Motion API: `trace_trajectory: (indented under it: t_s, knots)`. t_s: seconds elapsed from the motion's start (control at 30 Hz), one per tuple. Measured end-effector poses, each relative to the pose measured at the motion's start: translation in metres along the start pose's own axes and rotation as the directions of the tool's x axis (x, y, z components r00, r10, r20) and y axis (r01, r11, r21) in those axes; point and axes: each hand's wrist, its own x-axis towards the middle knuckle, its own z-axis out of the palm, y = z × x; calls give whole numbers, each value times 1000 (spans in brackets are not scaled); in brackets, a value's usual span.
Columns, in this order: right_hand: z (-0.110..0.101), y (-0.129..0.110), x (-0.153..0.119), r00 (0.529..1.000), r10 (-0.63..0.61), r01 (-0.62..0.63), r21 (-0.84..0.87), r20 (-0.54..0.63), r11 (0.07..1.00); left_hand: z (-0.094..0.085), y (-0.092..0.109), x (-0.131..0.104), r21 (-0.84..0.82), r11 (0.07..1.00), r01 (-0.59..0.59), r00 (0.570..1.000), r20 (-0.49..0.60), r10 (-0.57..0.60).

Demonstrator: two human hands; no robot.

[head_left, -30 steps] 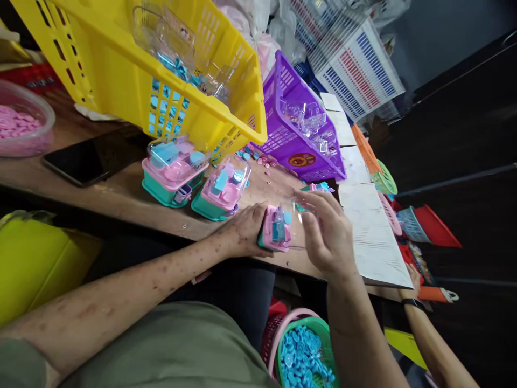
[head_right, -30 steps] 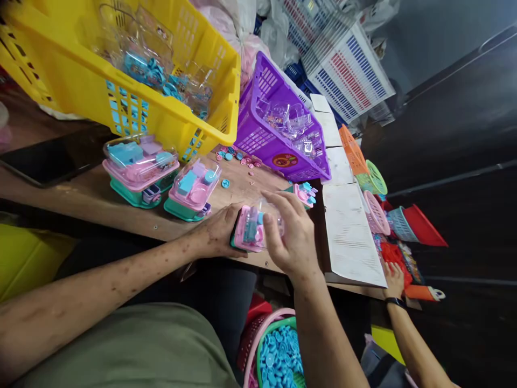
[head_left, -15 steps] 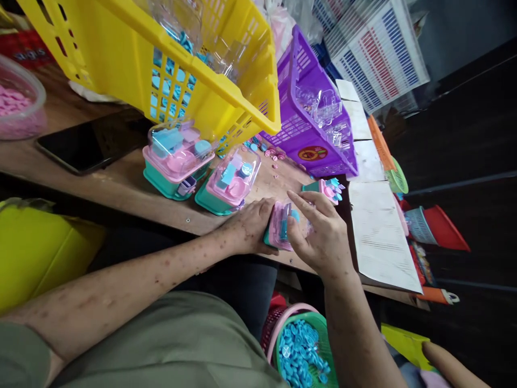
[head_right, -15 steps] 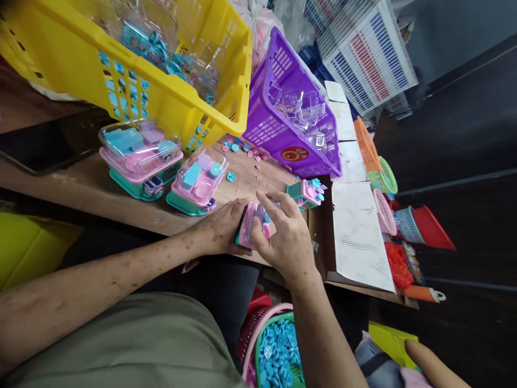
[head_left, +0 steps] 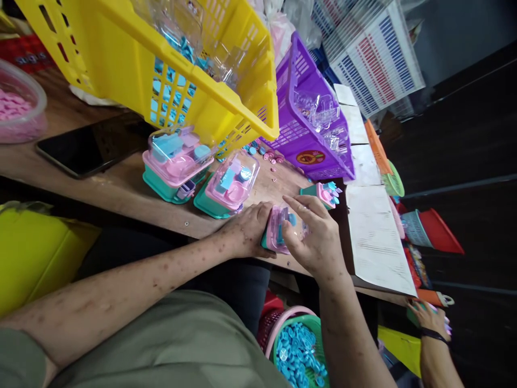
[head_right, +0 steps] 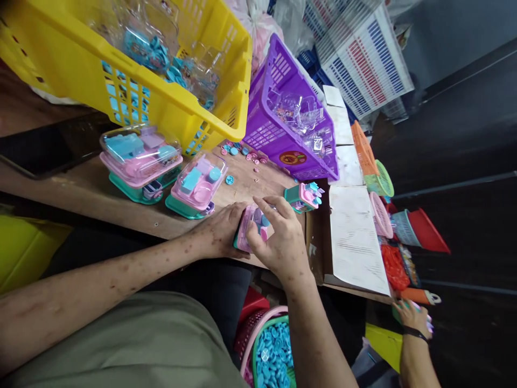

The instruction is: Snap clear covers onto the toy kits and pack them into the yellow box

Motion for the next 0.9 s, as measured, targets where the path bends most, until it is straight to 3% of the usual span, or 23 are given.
trace_trajectory:
  t_s: [0.33, 0.47, 0.53, 0.63, 0.7, 0.73, 0.8, 0.83, 0.9]
  knots:
    - [5, 2, -6, 994, 107, -107, 40, 3, 993, -2, 0, 1, 29, 999, 22, 1000, 19, -23]
    - [7, 14, -20, 977, 200, -209, 175, 68, 962, 2, -1, -1, -4, 1000, 15, 1000, 6, -15]
    - [16, 19, -34, 945, 322, -325, 310, 64, 893, 1, 8, -8, 26, 999, -20, 999, -24, 20]
    - [42, 17, -54, 854, 511, -464, 585, 98, 665, -9, 36, -27, 152, 974, -170, 981, -70, 182]
    - [58, 15, -61, 825, 529, -494, 707, 198, 506, -19, 55, -39, 281, 917, -284, 951, -41, 307]
    - [63, 17, -60, 831, 501, -498, 723, 241, 478, -25, 61, -42, 354, 880, -316, 940, -11, 341]
    - [63, 31, -49, 869, 429, -471, 674, 245, 570, -35, 65, -41, 495, 800, -338, 930, 48, 363]
    - [59, 45, -40, 899, 404, -419, 597, 169, 684, -38, 63, -37, 551, 762, -340, 929, 70, 363]
    - [44, 83, -17, 936, 340, -290, 344, -93, 893, -42, 57, -28, 630, 697, -341, 925, 93, 369]
